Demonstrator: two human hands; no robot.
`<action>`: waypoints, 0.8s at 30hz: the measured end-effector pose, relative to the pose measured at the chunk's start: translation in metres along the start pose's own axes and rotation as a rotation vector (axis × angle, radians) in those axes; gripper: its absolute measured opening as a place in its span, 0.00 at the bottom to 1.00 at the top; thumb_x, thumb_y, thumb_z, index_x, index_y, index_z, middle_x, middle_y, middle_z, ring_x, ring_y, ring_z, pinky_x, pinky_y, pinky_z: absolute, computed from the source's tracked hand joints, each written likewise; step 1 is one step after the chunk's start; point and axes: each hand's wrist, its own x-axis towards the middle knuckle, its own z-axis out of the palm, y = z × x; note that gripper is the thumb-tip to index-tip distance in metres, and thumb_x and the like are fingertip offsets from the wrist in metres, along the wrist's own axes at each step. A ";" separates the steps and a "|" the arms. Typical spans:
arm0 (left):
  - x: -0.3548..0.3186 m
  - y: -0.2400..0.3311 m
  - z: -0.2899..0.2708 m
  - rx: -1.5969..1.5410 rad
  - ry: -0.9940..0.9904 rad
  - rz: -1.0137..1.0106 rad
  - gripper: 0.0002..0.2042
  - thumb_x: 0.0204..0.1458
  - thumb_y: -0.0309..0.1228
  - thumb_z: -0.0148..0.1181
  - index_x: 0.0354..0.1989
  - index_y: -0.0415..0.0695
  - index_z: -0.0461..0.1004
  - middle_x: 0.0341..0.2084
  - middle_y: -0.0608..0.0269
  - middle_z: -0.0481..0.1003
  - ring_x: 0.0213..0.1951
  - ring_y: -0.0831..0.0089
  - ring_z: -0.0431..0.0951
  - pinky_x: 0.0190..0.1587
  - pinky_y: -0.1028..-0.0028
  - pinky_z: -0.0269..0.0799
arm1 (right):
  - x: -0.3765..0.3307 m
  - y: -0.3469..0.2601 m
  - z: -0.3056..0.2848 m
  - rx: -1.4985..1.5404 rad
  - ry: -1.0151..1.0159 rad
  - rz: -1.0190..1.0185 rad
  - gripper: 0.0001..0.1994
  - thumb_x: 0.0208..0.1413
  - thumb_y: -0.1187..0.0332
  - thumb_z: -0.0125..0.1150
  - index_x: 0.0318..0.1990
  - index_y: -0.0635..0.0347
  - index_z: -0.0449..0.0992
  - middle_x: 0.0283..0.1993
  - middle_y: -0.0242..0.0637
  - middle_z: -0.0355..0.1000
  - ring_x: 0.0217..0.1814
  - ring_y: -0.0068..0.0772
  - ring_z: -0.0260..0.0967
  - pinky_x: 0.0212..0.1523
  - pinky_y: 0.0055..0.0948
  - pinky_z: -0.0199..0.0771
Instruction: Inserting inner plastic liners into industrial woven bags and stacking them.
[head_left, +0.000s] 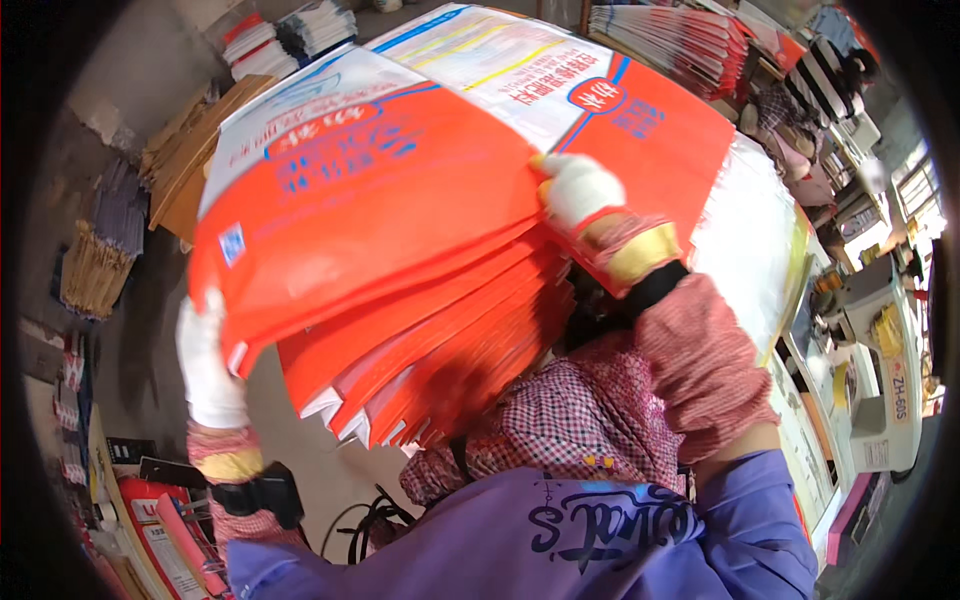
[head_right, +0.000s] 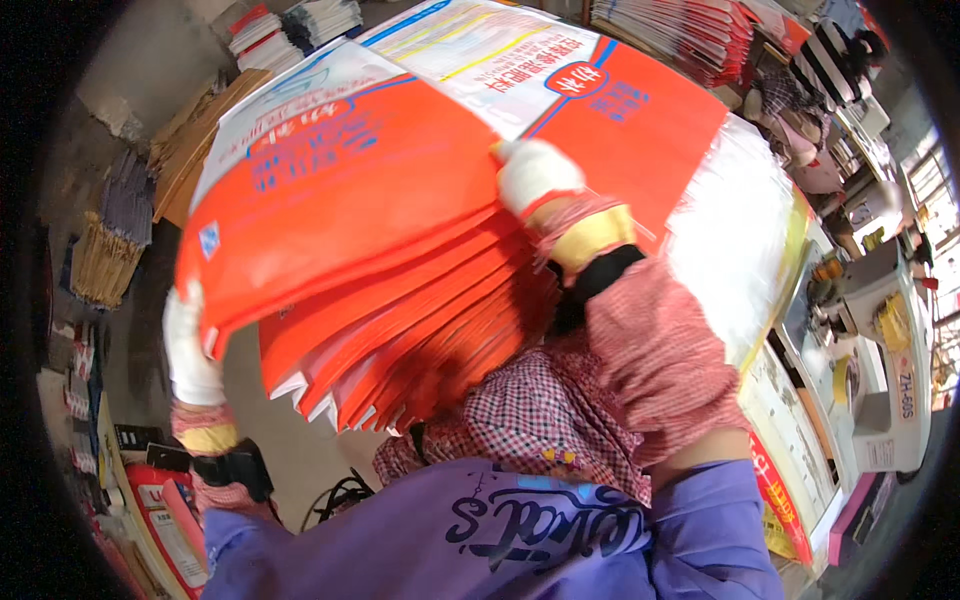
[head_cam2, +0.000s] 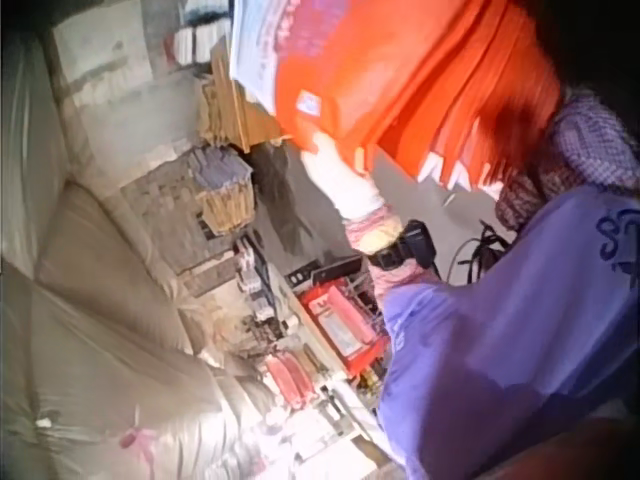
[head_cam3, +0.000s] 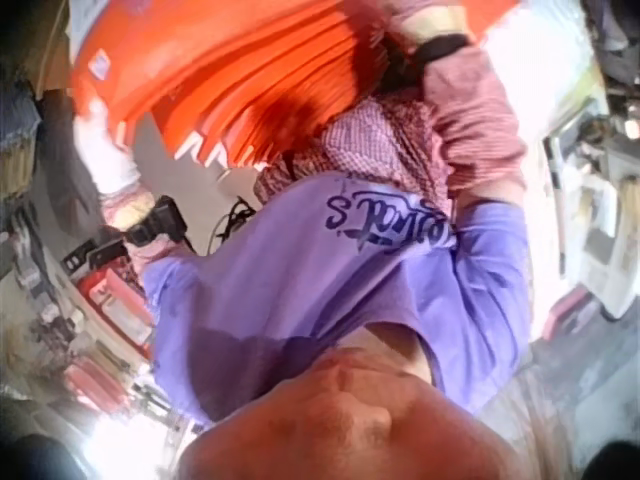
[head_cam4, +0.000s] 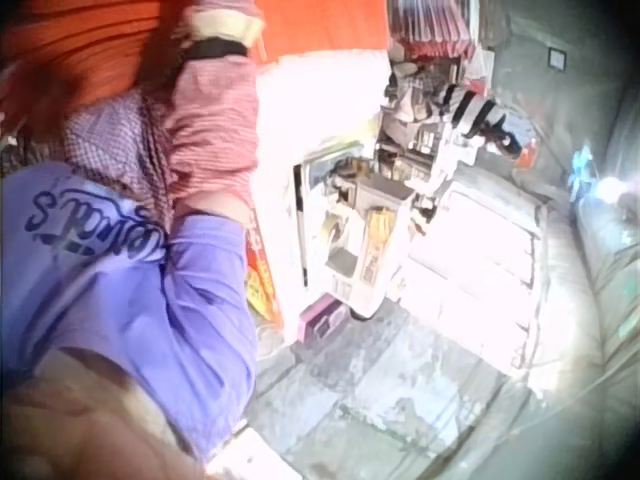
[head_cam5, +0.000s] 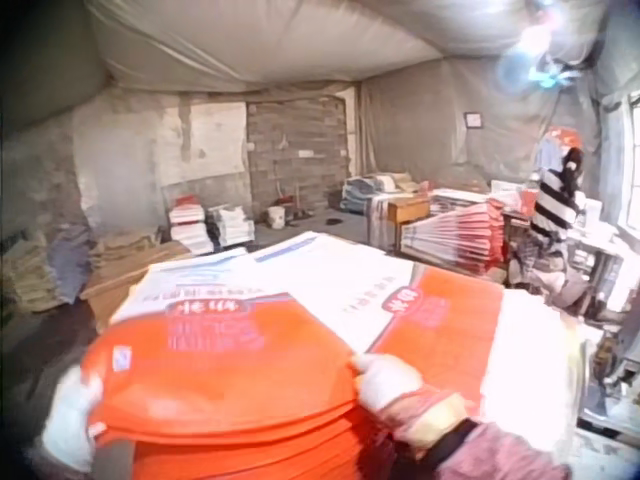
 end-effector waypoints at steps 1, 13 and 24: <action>-0.002 -0.024 -0.011 0.087 0.034 -0.105 0.25 0.52 0.42 0.51 0.59 0.54 0.57 0.55 0.66 0.57 0.56 0.72 0.57 0.49 0.66 0.61 | 0.000 -0.017 0.009 -0.050 -0.120 0.042 0.14 0.52 0.65 0.46 0.46 0.49 0.72 0.44 0.41 0.72 0.47 0.42 0.69 0.45 0.37 0.68; -0.040 -0.180 0.026 0.252 -0.119 -0.341 0.20 0.55 0.46 0.44 0.21 0.42 0.67 0.16 0.69 0.61 0.23 0.79 0.57 0.26 0.78 0.57 | -0.036 0.055 0.156 -0.145 -0.444 0.146 0.20 0.59 0.55 0.40 0.45 0.61 0.71 0.43 0.53 0.70 0.47 0.53 0.67 0.47 0.41 0.66; -0.032 -0.138 0.044 0.845 -0.812 -0.782 0.22 0.56 0.44 0.35 0.29 0.34 0.67 0.15 0.45 0.72 0.15 0.59 0.75 0.18 0.66 0.72 | -0.034 0.153 0.278 0.051 -0.280 0.247 0.25 0.56 0.47 0.42 0.48 0.60 0.68 0.47 0.41 0.70 0.47 0.38 0.65 0.50 0.37 0.60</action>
